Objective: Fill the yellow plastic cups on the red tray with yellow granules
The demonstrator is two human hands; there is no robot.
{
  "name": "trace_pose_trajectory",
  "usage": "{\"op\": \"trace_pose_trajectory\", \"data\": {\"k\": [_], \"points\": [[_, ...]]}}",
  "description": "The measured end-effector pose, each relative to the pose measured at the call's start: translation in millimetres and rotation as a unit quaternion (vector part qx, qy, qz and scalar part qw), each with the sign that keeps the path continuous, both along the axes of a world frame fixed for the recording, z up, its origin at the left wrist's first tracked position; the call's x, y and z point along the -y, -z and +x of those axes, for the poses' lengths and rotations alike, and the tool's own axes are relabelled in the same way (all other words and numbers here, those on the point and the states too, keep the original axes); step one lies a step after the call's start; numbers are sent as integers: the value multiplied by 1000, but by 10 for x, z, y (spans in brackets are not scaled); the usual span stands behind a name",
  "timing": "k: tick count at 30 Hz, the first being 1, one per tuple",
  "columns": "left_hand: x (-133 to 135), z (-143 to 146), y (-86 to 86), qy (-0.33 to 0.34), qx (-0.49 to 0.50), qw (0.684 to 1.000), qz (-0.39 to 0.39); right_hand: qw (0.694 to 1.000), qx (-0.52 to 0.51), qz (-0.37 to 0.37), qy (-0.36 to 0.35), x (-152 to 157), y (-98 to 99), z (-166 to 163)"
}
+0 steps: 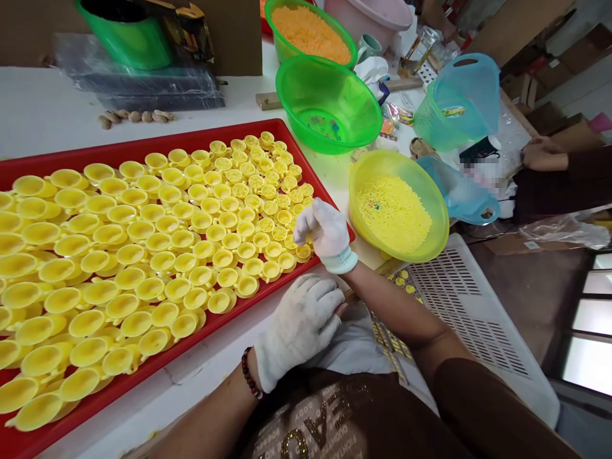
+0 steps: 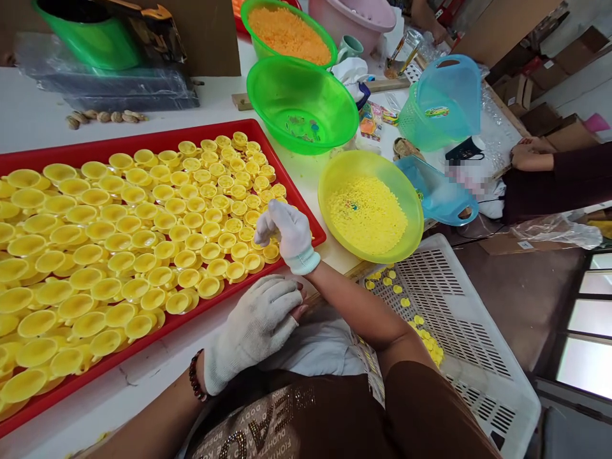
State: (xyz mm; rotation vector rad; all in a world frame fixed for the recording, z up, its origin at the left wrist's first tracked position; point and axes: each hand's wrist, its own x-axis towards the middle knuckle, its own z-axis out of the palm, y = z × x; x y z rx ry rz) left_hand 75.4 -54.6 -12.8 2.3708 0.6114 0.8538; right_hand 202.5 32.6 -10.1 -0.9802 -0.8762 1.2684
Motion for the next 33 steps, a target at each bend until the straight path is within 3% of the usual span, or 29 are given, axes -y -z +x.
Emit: {"op": "trace_pose_trajectory", "data": {"k": [4,7,9,11,13,15,17,19,21,23,26,28,30,33], "points": [[4,7,-7,5,-3,1000,-7,997,-52,-46,16,-52,-274,127],[12,20,-21,23,-23,999,-35,996,-58,-44,48,-122,-537,527],[21,31,-23,31,-36,998,-51,995,17,-33,92,-156,-637,938],[30,41,-15,34,-40,997,-57,974,181,-49,130,-153,-639,1365],[36,49,2,36,-39,997,-56,901,408,-92,115,-100,-555,1691],[34,53,22,37,-40,997,-52,789,602,-120,30,-6,-427,1845],[23,53,37,37,-45,997,-50,701,699,-125,-63,100,-310,1837],[8,49,43,35,-50,997,-47,667,724,-132,-113,174,-241,1749],[-6,46,39,32,-56,997,-45,673,716,-144,-120,192,-223,1675],[-13,47,33,30,-63,997,-45,707,682,-152,-107,156,-236,1670],[-15,53,29,32,-67,996,-43,853,469,-225,-36,46,-271,1789],[-13,55,31,33,-63,997,-40,912,302,-277,4,-32,-301,1905],[-10,53,36,31,-61,997,-38,938,160,-306,36,-99,-346,1996],[-6,49,44,29,-64,997,-38,942,-55,-317,92,-171,-468,1982]]}}
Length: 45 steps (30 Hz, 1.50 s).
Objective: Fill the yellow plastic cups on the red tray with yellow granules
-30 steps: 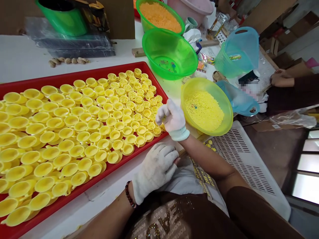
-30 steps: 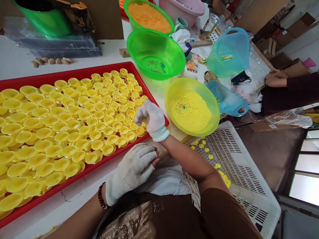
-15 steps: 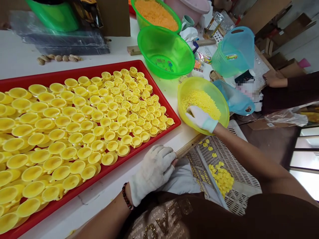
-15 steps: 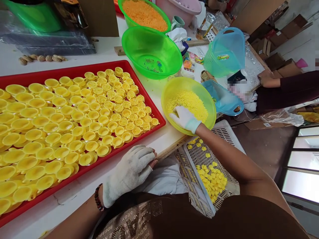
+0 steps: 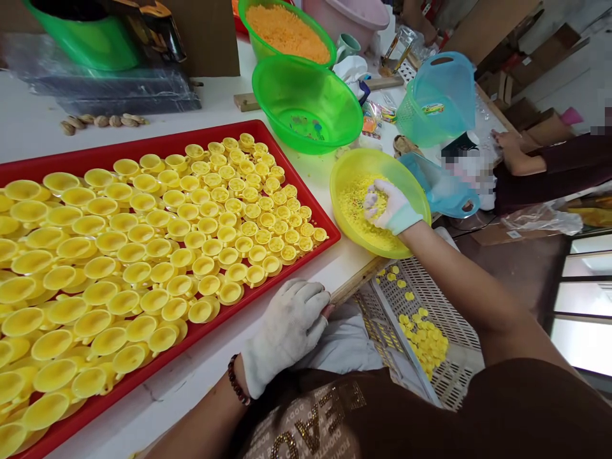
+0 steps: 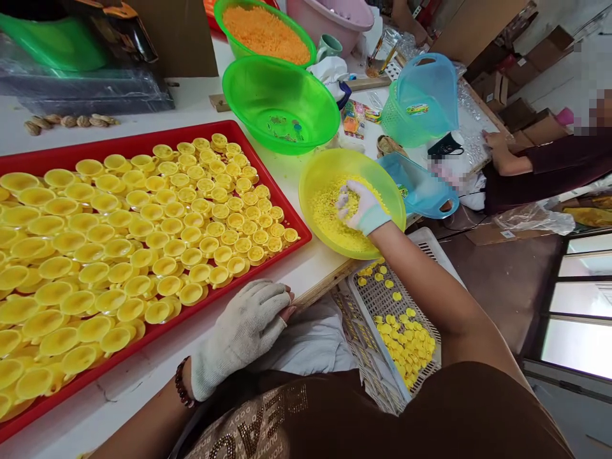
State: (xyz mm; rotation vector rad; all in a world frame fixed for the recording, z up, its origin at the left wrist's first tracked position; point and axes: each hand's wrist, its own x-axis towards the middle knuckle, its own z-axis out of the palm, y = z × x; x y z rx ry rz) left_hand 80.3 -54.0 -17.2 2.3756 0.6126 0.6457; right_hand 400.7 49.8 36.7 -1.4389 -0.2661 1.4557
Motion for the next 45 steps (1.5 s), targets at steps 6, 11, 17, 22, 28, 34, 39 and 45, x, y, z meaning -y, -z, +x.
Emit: {"op": "trace_pose_trajectory", "data": {"k": [6,11,17,22,28,34,39,45], "points": [[4,-2,-8,0,3,1000,3,989,-89,108,-36,32,-267,-812],[4,-16,0,-1,-3,1000,10,978,-57,168,-105,131,-53,-1715],[11,-28,18,-9,11,999,35,969,24,230,-85,102,390,-2069],[17,-26,6,-8,2,999,36,966,52,240,-79,86,414,-2031],[4,-26,6,-2,-8,1000,25,960,79,258,-75,116,224,-1834],[13,-13,-3,8,-19,1000,9,916,259,307,-16,164,186,-1612],[13,-25,24,3,-20,999,24,843,429,326,0,197,387,-1647],[0,-45,-10,11,-40,999,26,849,429,308,22,187,366,-1549]]}}
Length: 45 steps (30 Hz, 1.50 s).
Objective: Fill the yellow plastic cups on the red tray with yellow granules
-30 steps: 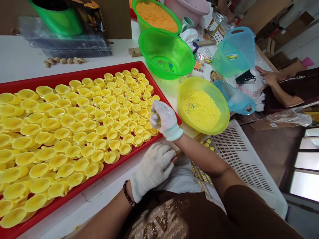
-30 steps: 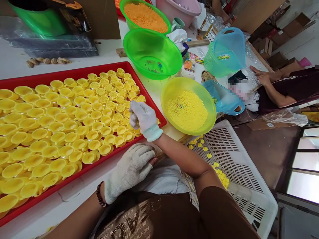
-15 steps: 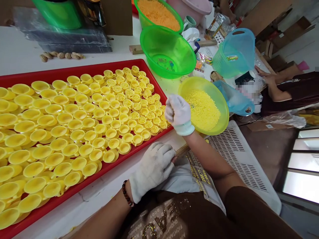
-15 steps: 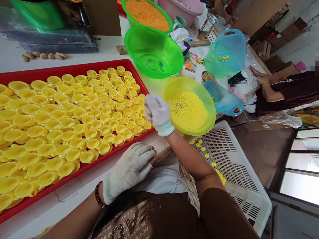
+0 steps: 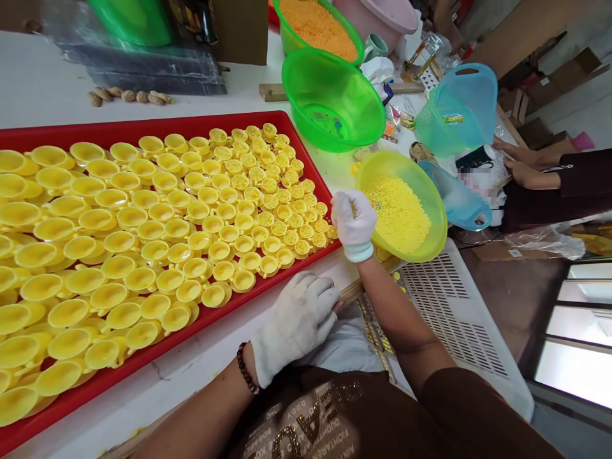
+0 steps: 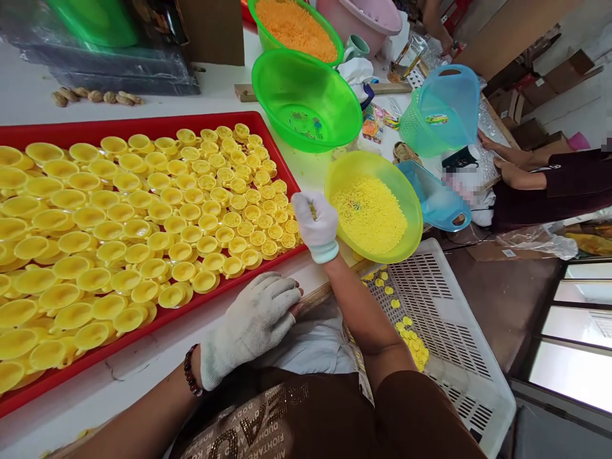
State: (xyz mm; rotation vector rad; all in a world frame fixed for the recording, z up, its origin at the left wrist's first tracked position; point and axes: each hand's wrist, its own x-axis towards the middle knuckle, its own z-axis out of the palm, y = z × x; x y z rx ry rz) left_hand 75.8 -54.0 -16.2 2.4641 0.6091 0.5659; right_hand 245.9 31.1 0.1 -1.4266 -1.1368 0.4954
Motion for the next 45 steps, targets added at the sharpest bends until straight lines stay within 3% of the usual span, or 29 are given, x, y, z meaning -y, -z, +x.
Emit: {"op": "trace_pose_trajectory", "data": {"k": [4,7,12,18,29,37,45], "points": [[-11,13,-33,6,-18,1000,-2,988,-150,-18,-20,-34,-192,12],[7,24,-21,4,-19,1000,-4,966,-241,-19,-90,-30,-291,-141],[57,32,32,0,13,1000,0,917,-333,-84,-201,28,-189,-607],[73,39,56,5,14,1000,2,923,-290,-101,-232,50,20,-815],[19,13,6,-3,0,1000,-11,905,-324,-104,-254,-125,-31,-897],[3,11,0,-16,-9,1000,5,910,-294,-73,-285,-244,106,-943],[16,-1,8,-13,15,1000,15,904,-306,-99,-282,-374,-63,-1074]]}}
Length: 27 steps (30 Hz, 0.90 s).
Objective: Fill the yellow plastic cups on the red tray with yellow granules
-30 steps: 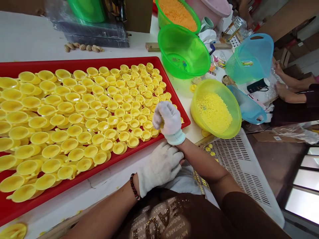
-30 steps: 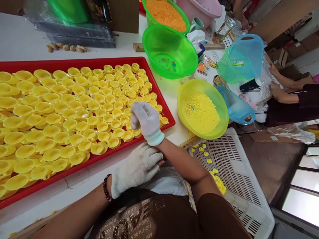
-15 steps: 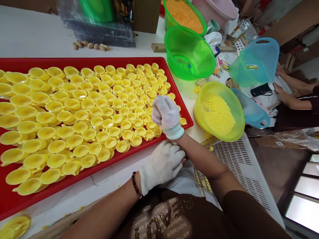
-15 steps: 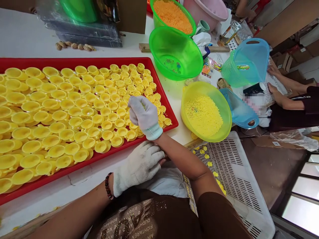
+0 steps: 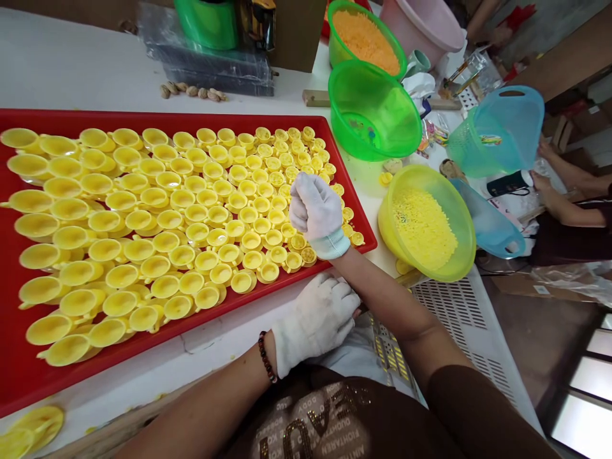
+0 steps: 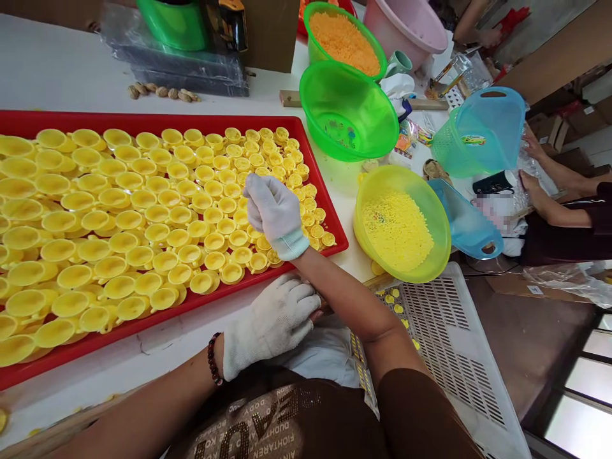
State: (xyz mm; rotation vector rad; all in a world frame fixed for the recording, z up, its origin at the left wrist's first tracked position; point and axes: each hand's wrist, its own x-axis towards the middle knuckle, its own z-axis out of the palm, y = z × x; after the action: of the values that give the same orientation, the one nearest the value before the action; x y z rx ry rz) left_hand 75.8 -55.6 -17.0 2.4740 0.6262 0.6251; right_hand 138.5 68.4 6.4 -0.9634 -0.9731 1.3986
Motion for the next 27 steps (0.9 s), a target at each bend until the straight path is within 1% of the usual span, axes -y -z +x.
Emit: {"op": "trace_pose_trajectory", "data": {"k": [2,5,9,13,16,20,24,27], "points": [[-1,-6,-8,-2,-1,1000,-1,1000,1,10,-8,-42,-2,-39],[-4,-12,-14,0,-4,1000,-6,999,7,25,-22,-80,53,-68],[-1,-17,-16,10,-10,1000,-10,999,37,29,-19,-90,125,-68],[5,-20,-29,12,-13,1000,-18,998,55,17,-12,-117,101,-80],[5,-20,-45,12,-21,999,-25,998,57,22,-18,-178,54,-120],[-5,-21,-59,15,-42,998,-32,997,43,62,-32,-280,41,-180],[-25,-27,-56,23,-37,998,-46,993,18,100,-54,-333,132,-202],[-33,-29,-43,24,-32,998,-52,994,2,101,-42,-337,181,-236]]}}
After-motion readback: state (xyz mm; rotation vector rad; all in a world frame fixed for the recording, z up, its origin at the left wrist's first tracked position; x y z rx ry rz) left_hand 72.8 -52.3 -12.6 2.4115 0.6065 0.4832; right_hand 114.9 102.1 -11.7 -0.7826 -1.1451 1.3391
